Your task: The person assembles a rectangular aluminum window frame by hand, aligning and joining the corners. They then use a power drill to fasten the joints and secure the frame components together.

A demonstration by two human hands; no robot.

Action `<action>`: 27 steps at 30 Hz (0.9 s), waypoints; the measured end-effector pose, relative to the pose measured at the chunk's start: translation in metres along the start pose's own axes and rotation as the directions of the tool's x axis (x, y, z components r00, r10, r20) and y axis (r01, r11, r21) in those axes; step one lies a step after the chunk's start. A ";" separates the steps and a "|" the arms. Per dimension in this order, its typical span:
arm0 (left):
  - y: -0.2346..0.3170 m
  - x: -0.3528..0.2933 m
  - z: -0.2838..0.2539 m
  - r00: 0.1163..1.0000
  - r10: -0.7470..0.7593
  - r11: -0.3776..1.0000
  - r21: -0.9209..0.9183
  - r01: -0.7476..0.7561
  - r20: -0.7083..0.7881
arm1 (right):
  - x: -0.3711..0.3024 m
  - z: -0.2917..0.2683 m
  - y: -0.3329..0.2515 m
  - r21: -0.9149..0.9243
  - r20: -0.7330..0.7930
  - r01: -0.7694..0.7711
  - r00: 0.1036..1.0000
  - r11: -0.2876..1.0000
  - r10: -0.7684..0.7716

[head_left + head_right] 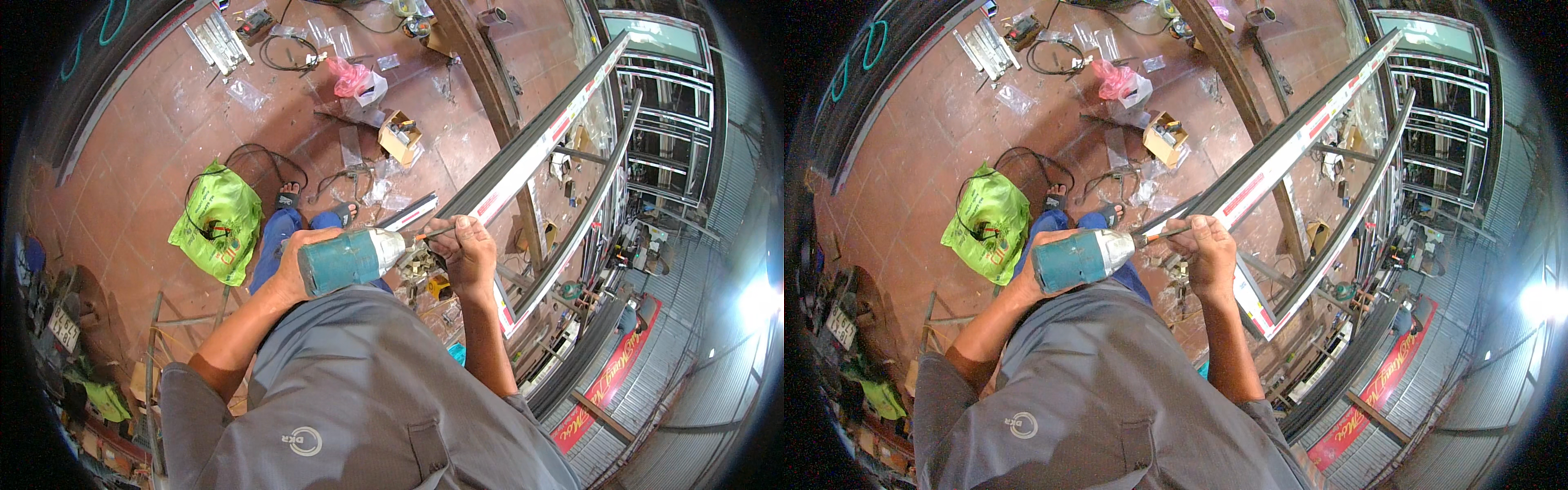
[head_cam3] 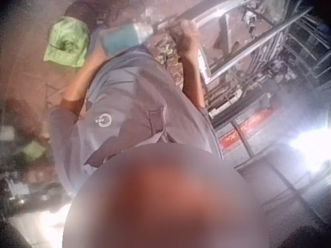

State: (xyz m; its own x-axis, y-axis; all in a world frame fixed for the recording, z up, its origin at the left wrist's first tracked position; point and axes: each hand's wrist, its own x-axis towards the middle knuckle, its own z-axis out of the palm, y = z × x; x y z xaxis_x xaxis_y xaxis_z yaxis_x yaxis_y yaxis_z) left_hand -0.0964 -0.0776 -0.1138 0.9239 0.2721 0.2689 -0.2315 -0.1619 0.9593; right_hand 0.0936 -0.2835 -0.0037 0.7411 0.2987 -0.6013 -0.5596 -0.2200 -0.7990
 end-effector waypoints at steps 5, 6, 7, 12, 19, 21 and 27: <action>0.015 0.005 -0.006 0.989 -0.146 0.988 0.048 0.146 0.008 | -0.005 -0.005 0.005 0.131 0.009 -0.111 0.994 0.985 0.111; 0.016 0.005 -0.006 0.988 -0.154 0.986 0.070 0.154 -0.004 | -0.007 -0.001 0.005 0.160 -0.019 -0.121 0.992 0.980 0.126; 0.016 0.006 -0.005 0.991 -0.130 0.987 0.094 0.130 -0.009 | -0.008 -0.001 0.007 0.185 -0.027 -0.132 0.990 0.974 0.139; 0.016 0.008 -0.006 0.998 -0.066 0.984 0.165 0.065 -0.004 | -0.003 -0.017 0.018 0.244 -0.055 -0.143 0.985 0.959 0.161; 0.021 0.007 -0.002 0.993 -0.114 0.993 0.021 0.114 -0.031 | -0.004 -0.015 0.011 0.317 -0.097 -0.114 0.984 0.942 0.152; 0.021 0.007 0.001 0.989 -0.127 0.991 -0.056 0.123 -0.077 | -0.006 -0.007 0.005 0.341 -0.136 -0.102 0.978 0.934 0.156; 0.007 0.003 0.006 0.991 -0.104 0.990 -0.110 0.094 -0.087 | -0.004 -0.011 0.006 0.383 -0.088 -0.086 0.988 0.920 0.129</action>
State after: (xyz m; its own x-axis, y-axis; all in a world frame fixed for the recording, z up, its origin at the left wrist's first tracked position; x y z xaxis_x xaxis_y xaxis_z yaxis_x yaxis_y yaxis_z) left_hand -0.0937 -0.0841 -0.1071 0.9128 0.3693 0.1747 -0.1760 -0.0304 0.9839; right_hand 0.0919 -0.2965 -0.0062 0.6924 0.1849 -0.6975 -0.7206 0.1273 -0.6816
